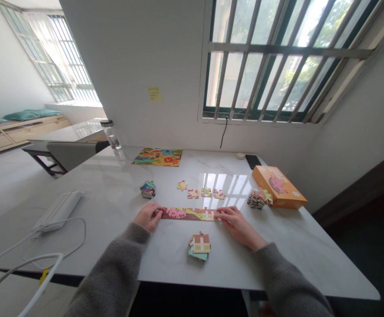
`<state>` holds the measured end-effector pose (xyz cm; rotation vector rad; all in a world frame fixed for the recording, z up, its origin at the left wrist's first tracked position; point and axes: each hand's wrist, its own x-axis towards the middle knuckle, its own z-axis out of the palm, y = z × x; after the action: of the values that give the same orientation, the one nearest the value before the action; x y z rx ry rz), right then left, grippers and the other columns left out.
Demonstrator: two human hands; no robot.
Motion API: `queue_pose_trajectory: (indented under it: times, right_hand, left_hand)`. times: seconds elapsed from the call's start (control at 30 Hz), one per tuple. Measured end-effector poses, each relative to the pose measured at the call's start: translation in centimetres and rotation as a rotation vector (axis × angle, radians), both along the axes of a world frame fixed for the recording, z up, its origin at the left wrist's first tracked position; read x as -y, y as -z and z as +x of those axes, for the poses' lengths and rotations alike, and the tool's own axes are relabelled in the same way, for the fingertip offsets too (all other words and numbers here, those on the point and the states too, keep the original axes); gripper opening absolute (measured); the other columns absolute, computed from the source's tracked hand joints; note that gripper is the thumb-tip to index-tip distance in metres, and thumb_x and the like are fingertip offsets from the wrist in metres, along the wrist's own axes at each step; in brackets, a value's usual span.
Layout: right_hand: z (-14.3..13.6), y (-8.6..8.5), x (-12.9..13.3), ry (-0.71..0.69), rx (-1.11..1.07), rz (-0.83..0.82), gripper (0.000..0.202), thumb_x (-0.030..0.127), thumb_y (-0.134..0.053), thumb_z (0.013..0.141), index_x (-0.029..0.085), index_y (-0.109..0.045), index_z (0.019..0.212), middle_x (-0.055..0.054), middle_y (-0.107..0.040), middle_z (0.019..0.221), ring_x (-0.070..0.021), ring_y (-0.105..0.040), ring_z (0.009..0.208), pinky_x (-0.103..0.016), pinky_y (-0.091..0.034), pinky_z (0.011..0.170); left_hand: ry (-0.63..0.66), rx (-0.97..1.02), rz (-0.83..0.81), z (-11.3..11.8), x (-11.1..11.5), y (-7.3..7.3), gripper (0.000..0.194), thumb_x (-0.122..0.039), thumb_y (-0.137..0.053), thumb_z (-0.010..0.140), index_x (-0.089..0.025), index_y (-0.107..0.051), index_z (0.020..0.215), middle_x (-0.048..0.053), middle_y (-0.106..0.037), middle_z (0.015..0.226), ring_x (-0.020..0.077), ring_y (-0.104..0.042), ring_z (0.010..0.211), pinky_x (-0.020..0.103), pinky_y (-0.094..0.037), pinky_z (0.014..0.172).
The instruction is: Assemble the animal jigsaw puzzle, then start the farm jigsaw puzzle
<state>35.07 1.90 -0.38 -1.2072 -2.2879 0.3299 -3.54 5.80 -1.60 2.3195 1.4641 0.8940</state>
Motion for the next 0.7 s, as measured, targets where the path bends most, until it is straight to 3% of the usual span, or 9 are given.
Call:
queue_pose_trajectory:
  times: [0.13, 0.23, 0.3, 0.37, 0.5, 0.6, 0.7]
  right_hand:
    - [0.0, -0.2, 0.3, 0.04, -0.039, 0.038, 0.038, 0.019, -0.048, 0.097, 0.032, -0.062, 0.131, -0.007, -0.062, 0.13, -0.0261, -0.052, 0.117, -0.049, -0.049, 0.103]
    - [-0.6, -0.6, 1.1, 0.056, -0.125, 0.096, 0.035, 0.016, -0.046, 0.098, 0.028, -0.063, 0.126, -0.008, -0.065, 0.123, -0.0258, -0.054, 0.115, -0.048, -0.049, 0.1]
    - [-1.6, -0.9, 2.1, 0.035, -0.182, 0.117, 0.03, 0.015, -0.046, 0.097, 0.026, -0.064, 0.118, -0.008, -0.067, 0.114, -0.0251, -0.056, 0.11, -0.046, -0.05, 0.098]
    - [-2.9, -1.2, 3.4, -0.004, -0.214, 0.096, 0.025, 0.016, -0.048, 0.097, 0.025, -0.065, 0.113, -0.008, -0.067, 0.108, -0.0244, -0.057, 0.107, -0.045, -0.05, 0.097]
    - [-5.6, -1.5, 5.8, -0.081, -0.203, -0.025, 0.025, 0.02, -0.056, 0.094, 0.025, -0.062, 0.117, -0.008, -0.061, 0.115, -0.0236, -0.056, 0.11, -0.042, -0.05, 0.097]
    - [-6.6, -1.8, 6.5, -0.092, -0.151, -0.081, 0.031, 0.022, -0.066, 0.088, 0.025, -0.06, 0.118, -0.008, -0.057, 0.119, -0.0245, -0.054, 0.113, -0.042, -0.049, 0.098]
    - [-6.6, -1.7, 6.5, -0.078, -0.118, -0.097, 0.033, 0.026, -0.071, 0.086, 0.025, -0.061, 0.117, -0.007, -0.058, 0.115, -0.0242, -0.055, 0.109, -0.041, -0.05, 0.096]
  left_hand:
    - [0.033, -0.014, 0.029, -0.3, -0.3, 0.2, 0.026, -0.027, -0.049, 0.09, -0.017, -0.072, 0.092, 0.008, -0.068, 0.088, 0.0198, -0.06, 0.076, 0.032, -0.051, 0.07]
    - [0.032, 0.032, 0.117, 0.1, 0.1, 0.0, 0.022, -0.026, -0.051, 0.089, -0.018, -0.072, 0.092, 0.007, -0.065, 0.09, 0.0183, -0.058, 0.076, 0.032, -0.052, 0.074]
    - [0.059, 0.096, 0.163, 1.4, 1.1, -0.4, 0.02, -0.025, -0.052, 0.09, -0.018, -0.07, 0.094, 0.007, -0.064, 0.092, 0.0171, -0.057, 0.075, 0.031, -0.052, 0.075]
    - [0.183, 0.153, 0.145, 3.3, 2.6, -0.8, 0.018, -0.023, -0.053, 0.091, -0.02, -0.069, 0.099, 0.007, -0.064, 0.096, 0.0181, -0.059, 0.083, 0.03, -0.052, 0.075]
    - [0.431, 0.139, 0.07, 7.6, 5.5, -1.0, 0.026, -0.026, -0.064, 0.083, -0.022, -0.066, 0.109, 0.008, -0.062, 0.106, 0.023, -0.058, 0.1, 0.038, -0.049, 0.092]
    - [0.478, 0.105, 0.021, 9.2, 6.4, -0.8, 0.035, -0.029, -0.072, 0.076, -0.023, -0.064, 0.11, 0.007, -0.06, 0.11, 0.0243, -0.057, 0.102, 0.041, -0.048, 0.094]
    - [0.48, 0.087, 0.002, 9.3, 6.2, -0.4, 0.035, -0.03, -0.076, 0.073, -0.023, -0.064, 0.105, 0.006, -0.061, 0.106, 0.0237, -0.057, 0.098, 0.04, -0.048, 0.092]
